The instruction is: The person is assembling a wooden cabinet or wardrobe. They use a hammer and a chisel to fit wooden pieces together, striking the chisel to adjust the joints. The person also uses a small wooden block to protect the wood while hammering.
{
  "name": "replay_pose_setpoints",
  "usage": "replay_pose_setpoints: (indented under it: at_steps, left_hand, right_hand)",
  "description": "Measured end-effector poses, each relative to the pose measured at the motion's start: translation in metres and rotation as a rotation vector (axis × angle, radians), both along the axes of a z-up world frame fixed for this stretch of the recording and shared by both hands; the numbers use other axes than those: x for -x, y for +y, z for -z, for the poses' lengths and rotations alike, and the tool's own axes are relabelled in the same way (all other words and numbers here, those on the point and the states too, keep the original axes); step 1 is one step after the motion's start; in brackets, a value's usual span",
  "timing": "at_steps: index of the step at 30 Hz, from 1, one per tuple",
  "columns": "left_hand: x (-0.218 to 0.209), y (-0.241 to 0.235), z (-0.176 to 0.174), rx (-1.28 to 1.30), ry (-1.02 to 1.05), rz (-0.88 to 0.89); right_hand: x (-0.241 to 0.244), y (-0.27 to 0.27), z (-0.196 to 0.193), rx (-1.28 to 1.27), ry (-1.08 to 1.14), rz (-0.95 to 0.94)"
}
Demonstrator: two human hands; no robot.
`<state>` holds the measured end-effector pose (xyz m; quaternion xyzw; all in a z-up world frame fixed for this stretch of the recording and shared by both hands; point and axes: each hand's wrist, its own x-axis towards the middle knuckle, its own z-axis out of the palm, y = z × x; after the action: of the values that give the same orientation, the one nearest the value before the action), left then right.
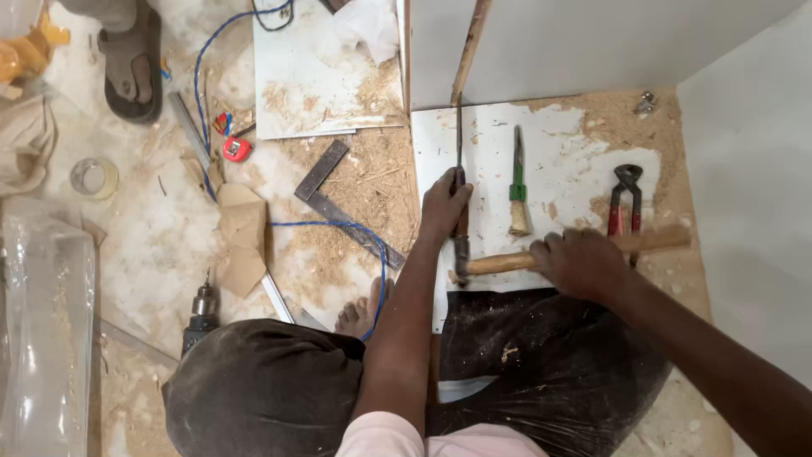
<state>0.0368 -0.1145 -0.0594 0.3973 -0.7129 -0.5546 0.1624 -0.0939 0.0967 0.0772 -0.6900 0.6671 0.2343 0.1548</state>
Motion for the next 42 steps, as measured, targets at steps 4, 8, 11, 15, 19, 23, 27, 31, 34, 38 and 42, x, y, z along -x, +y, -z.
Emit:
replay_pose_setpoints:
  at_steps: [4,8,11,15,19,23,27,31,34,38,42]
  left_hand:
    - [0.003,0.001,0.008,0.067,0.001,-0.012]
    - [0.009,-0.001,0.017,0.059,-0.025,-0.033]
    - [0.011,-0.001,0.023,0.081,0.084,-0.091]
    - [0.003,0.005,0.023,-0.283,0.267,-0.27]
    - [-0.009,0.014,0.012,-0.205,0.196,-0.305]
    - [-0.011,0.004,0.004,0.023,0.053,-0.151]
    - [-0.008,0.002,0.008,-0.034,0.065,-0.165]
    - [-0.004,-0.004,0.011,-0.055,0.021,-0.16]
    - [-0.003,-0.008,0.012,0.038,0.004,-0.136]
    - [-0.004,-0.005,0.002,-0.065,-0.011,-0.128]
    - [-0.003,-0.007,0.0,-0.024,-0.013,-0.122]
  right_hand:
    - [-0.022,0.027,-0.012,0.288,0.01,-0.159]
    - [-0.019,0.008,-0.02,0.136,-0.06,0.074]
    - [-0.029,0.014,-0.03,0.236,-0.04,0.153]
    - [-0.045,0.031,-0.044,0.296,-0.042,0.334]
    - [-0.047,0.045,-0.053,0.461,0.007,0.33]
    - [-0.045,0.056,-0.05,0.395,0.034,0.318]
    - [-0.044,0.06,-0.041,0.359,0.077,0.258]
    - [-0.045,0.062,-0.038,0.388,0.028,0.258]
    - [-0.044,0.06,-0.033,0.366,0.039,0.253]
    - [-0.042,0.056,-0.028,0.384,0.056,0.221]
    - [-0.043,0.053,-0.026,0.403,0.056,0.212]
